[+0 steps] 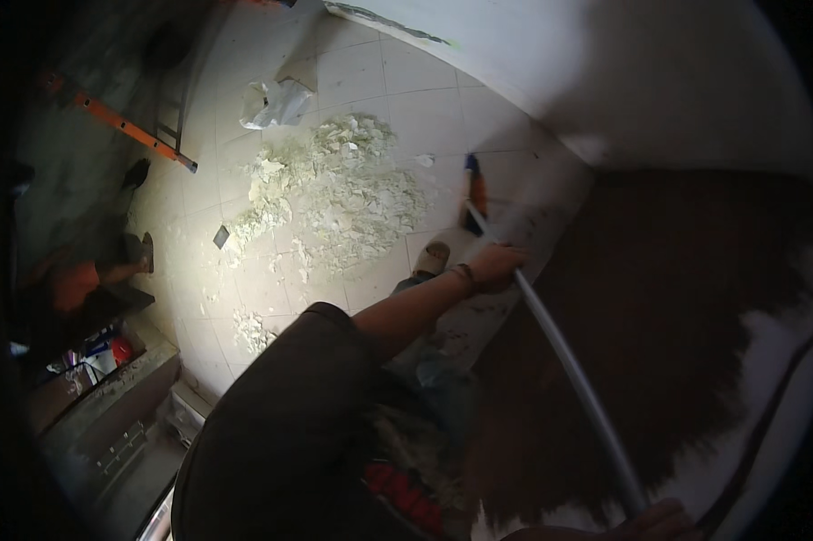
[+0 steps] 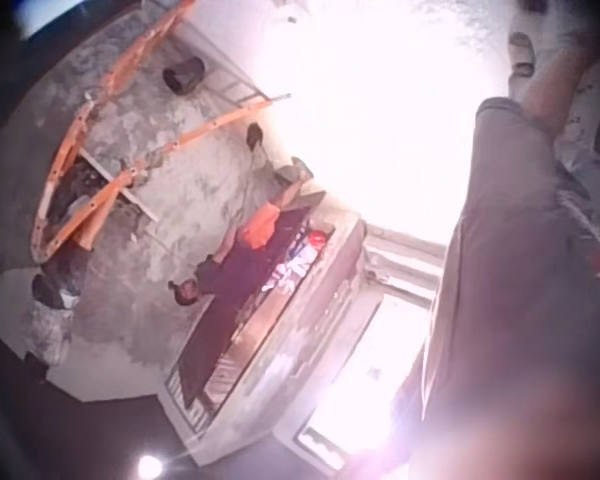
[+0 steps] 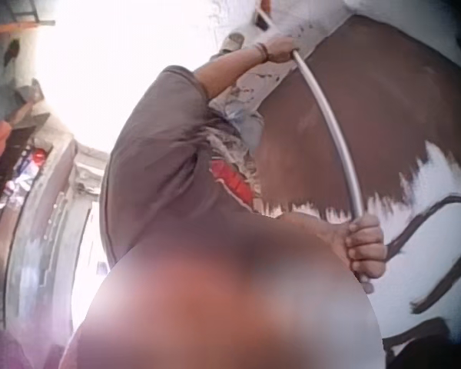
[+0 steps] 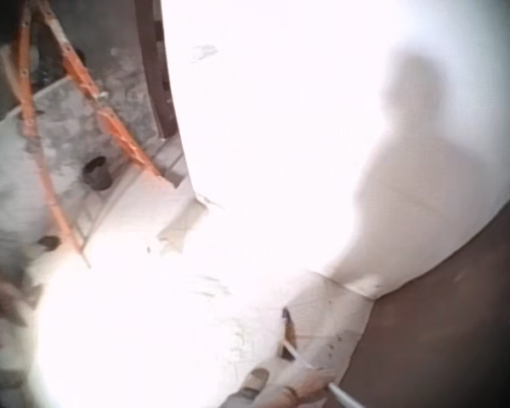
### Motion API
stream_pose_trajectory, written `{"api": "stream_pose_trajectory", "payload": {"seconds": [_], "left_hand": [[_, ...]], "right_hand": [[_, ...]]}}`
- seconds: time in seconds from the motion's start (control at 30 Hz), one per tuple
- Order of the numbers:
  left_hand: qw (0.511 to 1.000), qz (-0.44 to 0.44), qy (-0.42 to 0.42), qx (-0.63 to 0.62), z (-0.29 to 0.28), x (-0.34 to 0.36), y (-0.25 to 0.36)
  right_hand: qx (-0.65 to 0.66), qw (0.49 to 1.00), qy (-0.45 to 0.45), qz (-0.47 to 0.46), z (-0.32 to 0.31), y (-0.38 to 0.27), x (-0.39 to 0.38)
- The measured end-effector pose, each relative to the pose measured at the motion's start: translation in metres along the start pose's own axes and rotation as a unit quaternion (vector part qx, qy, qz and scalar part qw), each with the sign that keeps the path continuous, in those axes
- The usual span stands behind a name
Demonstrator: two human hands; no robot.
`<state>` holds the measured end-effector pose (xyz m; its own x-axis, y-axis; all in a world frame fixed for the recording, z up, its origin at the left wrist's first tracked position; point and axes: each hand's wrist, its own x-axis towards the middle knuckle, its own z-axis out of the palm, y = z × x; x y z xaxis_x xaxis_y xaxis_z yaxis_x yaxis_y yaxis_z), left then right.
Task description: The person sweeps debris on a tiled floor using a broom, then sits and gathers the debris by hand into a white sack. Another person sweeps nearby. The camera wearer continues to pick up debris and place it into the sack.
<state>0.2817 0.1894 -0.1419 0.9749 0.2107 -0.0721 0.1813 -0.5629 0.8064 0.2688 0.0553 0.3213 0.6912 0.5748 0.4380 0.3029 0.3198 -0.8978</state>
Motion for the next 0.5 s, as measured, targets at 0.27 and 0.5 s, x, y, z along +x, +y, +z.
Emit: {"api": "stream_pose_trajectory", "payload": {"seconds": [0.27, 0.5], "left_hand": [[0.983, -0.132, 0.126, 0.002, -0.095, -0.069, -0.042], [0.969, -0.133, 0.209, 0.014, -0.094, -0.040, -0.015]], "right_hand": [[0.154, 0.981, -0.089, 0.075, 0.031, 0.032, 0.090], [0.154, 0.972, -0.174, 0.044, 0.022, -0.012, 0.130]]}}
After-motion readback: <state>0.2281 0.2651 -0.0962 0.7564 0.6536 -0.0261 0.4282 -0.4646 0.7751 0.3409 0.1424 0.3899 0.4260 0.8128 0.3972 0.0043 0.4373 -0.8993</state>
